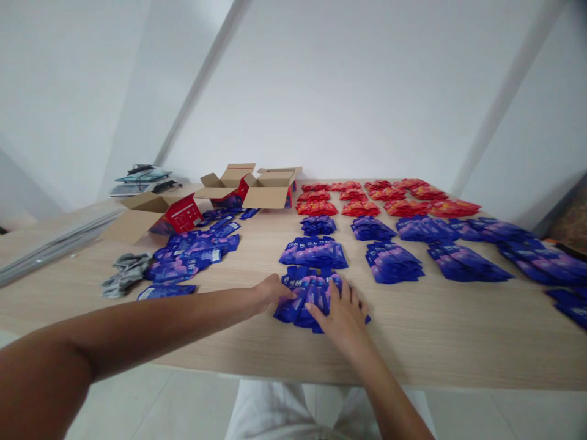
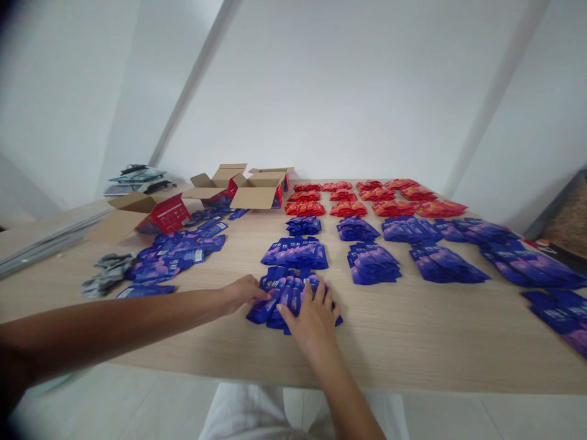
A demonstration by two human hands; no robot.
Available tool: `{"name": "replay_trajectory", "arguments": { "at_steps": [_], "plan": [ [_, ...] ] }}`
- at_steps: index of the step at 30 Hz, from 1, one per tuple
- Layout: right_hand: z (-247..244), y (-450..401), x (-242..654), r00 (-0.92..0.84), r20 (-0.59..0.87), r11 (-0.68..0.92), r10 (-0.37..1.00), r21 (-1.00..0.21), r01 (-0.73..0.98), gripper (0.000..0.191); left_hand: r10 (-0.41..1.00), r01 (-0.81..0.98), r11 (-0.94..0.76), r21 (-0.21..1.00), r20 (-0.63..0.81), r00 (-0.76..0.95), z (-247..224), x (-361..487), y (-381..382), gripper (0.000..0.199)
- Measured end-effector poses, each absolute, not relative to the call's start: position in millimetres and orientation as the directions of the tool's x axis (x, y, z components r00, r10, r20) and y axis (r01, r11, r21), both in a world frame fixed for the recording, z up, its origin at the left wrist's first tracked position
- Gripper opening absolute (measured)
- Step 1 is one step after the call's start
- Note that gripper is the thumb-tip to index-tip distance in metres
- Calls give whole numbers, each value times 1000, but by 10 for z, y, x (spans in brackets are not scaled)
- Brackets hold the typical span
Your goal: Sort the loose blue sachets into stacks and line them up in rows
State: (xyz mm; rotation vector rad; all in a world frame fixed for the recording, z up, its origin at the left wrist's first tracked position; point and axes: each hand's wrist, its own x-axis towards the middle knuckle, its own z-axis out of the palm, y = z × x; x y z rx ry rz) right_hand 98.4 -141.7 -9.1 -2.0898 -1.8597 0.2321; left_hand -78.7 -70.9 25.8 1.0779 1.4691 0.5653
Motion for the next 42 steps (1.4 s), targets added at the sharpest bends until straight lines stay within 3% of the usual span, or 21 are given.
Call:
{"name": "replay_trajectory", "arguments": {
  "at_steps": [6,10,15,22,30,38,42],
  "plan": [
    [-69,-1472,965,84,106,-38,991,-383,923,77,820,306,487,818,-549,162,349,-659,-762,33],
    [-109,-1510,1014,86,145,-13,986,-442,897,74,854,247,438,864,-486,184,286,-573,-904,32],
    [-184,-1557,1040,133,199,5,971,-573,820,72,896,112,393,913,-407,175,330,-399,-1067,32],
    [-280,-1616,1096,186,234,54,954,-748,661,71,830,-2,514,858,-496,254,381,-285,-1157,26],
    [-325,-1673,1077,190,259,82,947,-768,635,68,792,-43,552,833,-508,338,326,-241,-1224,27],
    [-475,-1764,1044,216,381,163,899,-748,644,63,818,-50,474,879,-419,395,440,-164,-1263,47],
    [-484,-1767,1038,228,359,150,905,-772,618,61,807,-53,515,856,-462,368,464,-158,-1279,41]
  ]
}}
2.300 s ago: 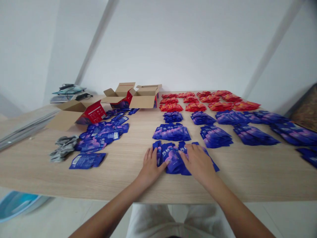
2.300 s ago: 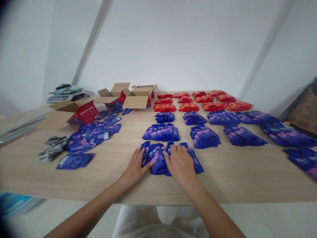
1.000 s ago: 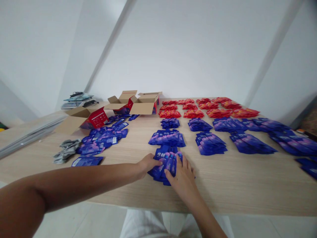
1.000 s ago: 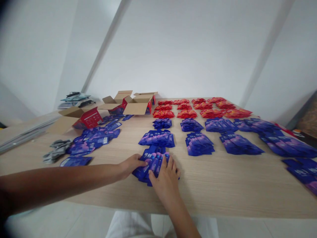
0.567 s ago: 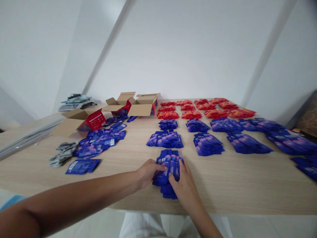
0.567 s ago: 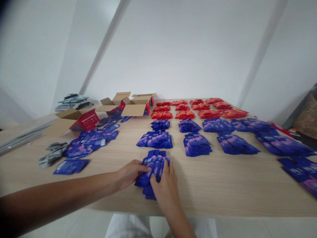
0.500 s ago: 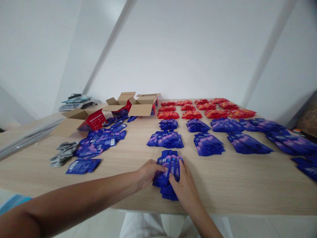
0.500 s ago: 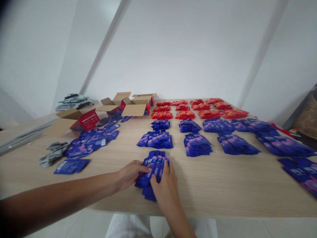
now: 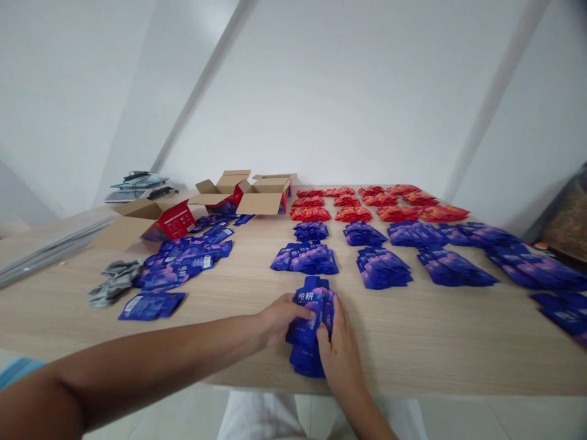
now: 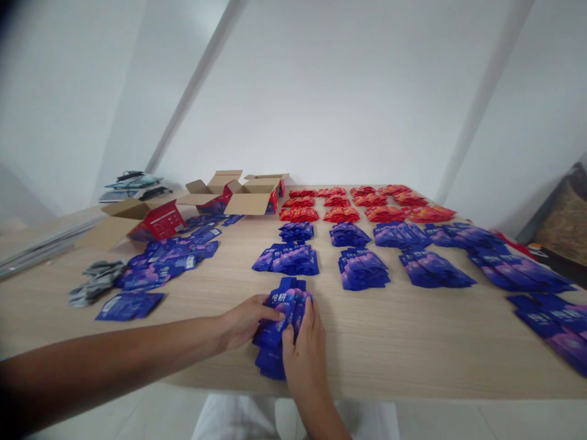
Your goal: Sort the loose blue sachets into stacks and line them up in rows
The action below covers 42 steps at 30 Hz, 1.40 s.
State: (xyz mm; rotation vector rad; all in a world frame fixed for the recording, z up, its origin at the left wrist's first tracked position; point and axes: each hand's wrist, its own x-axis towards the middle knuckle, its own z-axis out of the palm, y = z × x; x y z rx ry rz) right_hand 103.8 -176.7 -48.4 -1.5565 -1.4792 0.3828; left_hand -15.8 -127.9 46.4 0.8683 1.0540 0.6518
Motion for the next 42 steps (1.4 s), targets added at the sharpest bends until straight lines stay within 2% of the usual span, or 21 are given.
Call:
{"name": "replay_trajectory", "arguments": {
  "at_steps": [3,8,10,13,15,20,23,31,36,38,42],
  "plan": [
    [-460,-1760,1053,243,341,148,908,-805,574,60,815,-39,527,849,-492,307,447,-150,-1290,32],
    [-408,-1778,1090,257,274,145,927,-891,430,59,759,1,597,802,-566,323,409,-154,-1273,31],
    [-390,-1792,1099,253,256,155,933,-920,360,57,738,-27,623,782,-576,352,383,-148,-1278,34],
    [-367,-1812,1103,237,224,155,945,-948,278,58,777,-141,588,796,-508,373,331,-112,-1336,36],
    [-350,-1814,1107,218,186,128,958,-958,257,64,818,-214,539,815,-447,362,293,-75,-1402,37],
    [-298,-1739,1148,208,61,7,976,-968,251,93,872,-309,475,824,-395,289,202,-37,-1541,38],
    [-256,-1652,1178,195,14,-27,981,-978,209,97,899,-344,423,838,-343,271,166,-61,-1560,39],
    [-95,-1444,1152,100,157,133,982,-969,208,76,958,-392,240,888,-151,245,215,-132,-1460,64],
    [182,-1314,1108,189,424,366,886,-888,278,80,991,-261,-33,965,65,115,436,-212,-1264,73],
    [203,-1258,1116,196,494,443,847,-860,253,85,978,-175,-138,975,163,133,420,-272,-1158,75],
    [-57,-1122,1165,30,433,422,901,-890,176,90,934,-75,-209,975,221,281,167,-389,-979,83]
  ]
}}
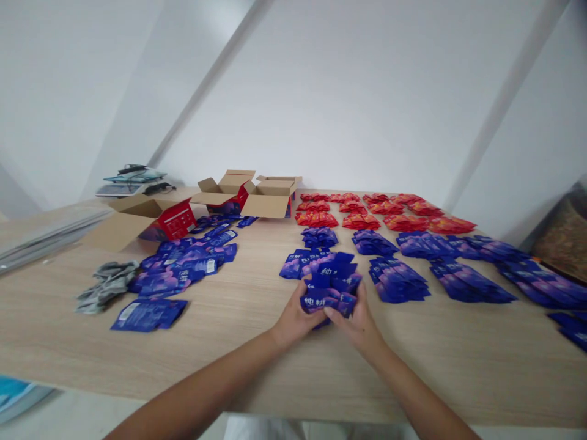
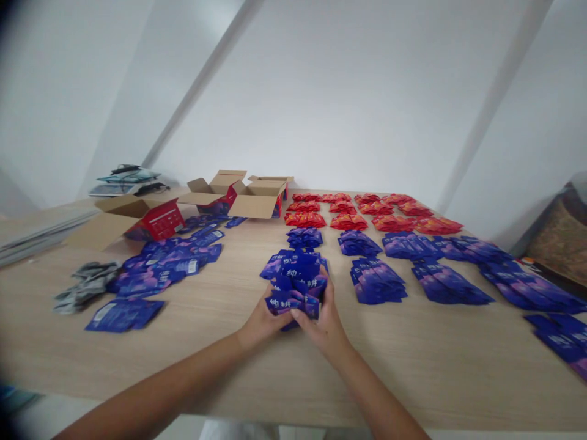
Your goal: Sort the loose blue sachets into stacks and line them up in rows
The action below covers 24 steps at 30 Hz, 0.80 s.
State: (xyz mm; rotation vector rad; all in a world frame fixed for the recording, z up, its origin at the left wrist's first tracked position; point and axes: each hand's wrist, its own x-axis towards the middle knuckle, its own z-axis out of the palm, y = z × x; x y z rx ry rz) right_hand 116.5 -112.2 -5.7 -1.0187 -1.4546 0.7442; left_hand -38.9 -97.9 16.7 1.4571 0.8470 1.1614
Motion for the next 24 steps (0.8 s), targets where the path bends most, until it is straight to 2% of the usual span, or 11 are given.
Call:
{"name": "replay_trajectory", "arguments": {
  "at_steps": [3,5,8,12,15,17,19,21,24],
  "plan": [
    [-310,-1023,1201,-8,332,325,943,-917,232,91,938,-54,-240,969,245,245,30,-427,-918,93],
    [-410,-976,1217,-1,331,317,944,-903,290,89,935,-71,-256,964,266,234,11,-428,-909,99],
    [-455,-947,1224,-32,349,340,937,-885,318,88,931,-140,-157,978,194,308,0,-419,-914,106],
    [-404,-985,1207,-44,351,349,936,-899,265,81,937,-177,-39,983,97,334,-32,-398,-935,93],
    [-334,-1044,1206,37,369,354,929,-912,207,77,931,-187,-129,974,184,315,-3,-380,-955,81],
    [-308,-1067,1214,77,363,347,929,-923,165,80,913,-174,-170,970,222,343,14,-381,-954,84],
    [-313,-1060,1221,60,329,320,943,-940,119,83,899,-139,-124,983,170,403,-1,-401,-935,95],
    [-340,-1033,1219,26,294,291,956,-954,74,83,881,-87,-20,996,59,469,-45,-437,-905,104],
    [-371,-997,1207,-3,268,268,963,-963,15,83,850,-51,77,996,-39,526,-99,-499,-867,103]
  ]
}}
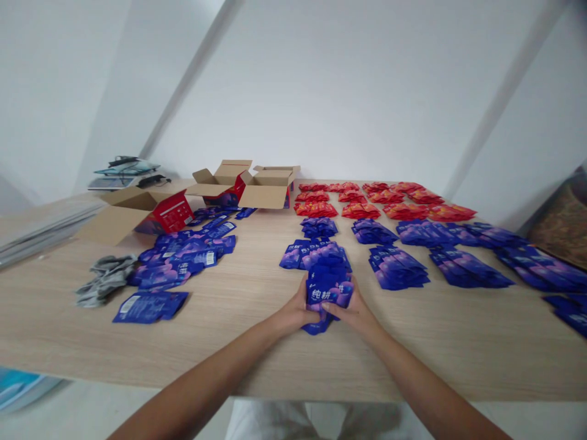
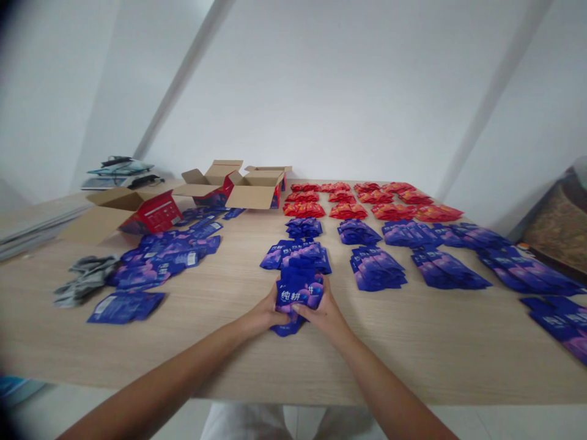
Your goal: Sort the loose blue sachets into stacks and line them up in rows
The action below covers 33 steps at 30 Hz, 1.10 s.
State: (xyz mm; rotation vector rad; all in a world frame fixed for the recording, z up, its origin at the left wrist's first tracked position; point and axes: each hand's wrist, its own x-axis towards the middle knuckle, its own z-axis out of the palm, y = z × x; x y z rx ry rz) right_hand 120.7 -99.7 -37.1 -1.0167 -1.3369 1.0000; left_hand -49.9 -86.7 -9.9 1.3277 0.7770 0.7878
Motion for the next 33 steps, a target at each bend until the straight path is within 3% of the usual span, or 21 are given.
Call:
{"name": "replay_trajectory", "arguments": {
  "at_steps": [4,9,12,15,18,22,30,33],
  "plan": [
    [-335,-997,1199,-23,248,247,968,-968,-51,85,838,-63,38,997,2,545,-85,-545,-850,88],
    [-305,-969,1205,2,256,256,967,-965,-59,83,867,61,-198,978,146,477,-135,-525,-831,72],
    [-326,-944,1210,16,251,251,968,-963,-101,86,823,158,-404,901,282,492,-185,-494,-812,60],
    [-310,-968,1213,35,209,212,977,-969,-126,80,804,317,-512,798,316,504,-177,-473,-811,62],
    [-243,-1036,1210,47,100,107,994,-972,-211,64,846,496,-512,701,311,434,-105,-439,-846,66],
    [-141,-1103,1203,35,16,28,999,-927,-375,51,884,658,-467,590,335,326,50,-316,-908,42],
    [-116,-1090,1213,33,-57,-35,998,-881,-472,51,874,733,-454,506,413,256,152,-138,-853,44],
    [-103,-1086,1206,23,-80,-60,997,-881,-470,49,873,712,-462,528,410,263,130,-170,-829,44]
  ]
}}
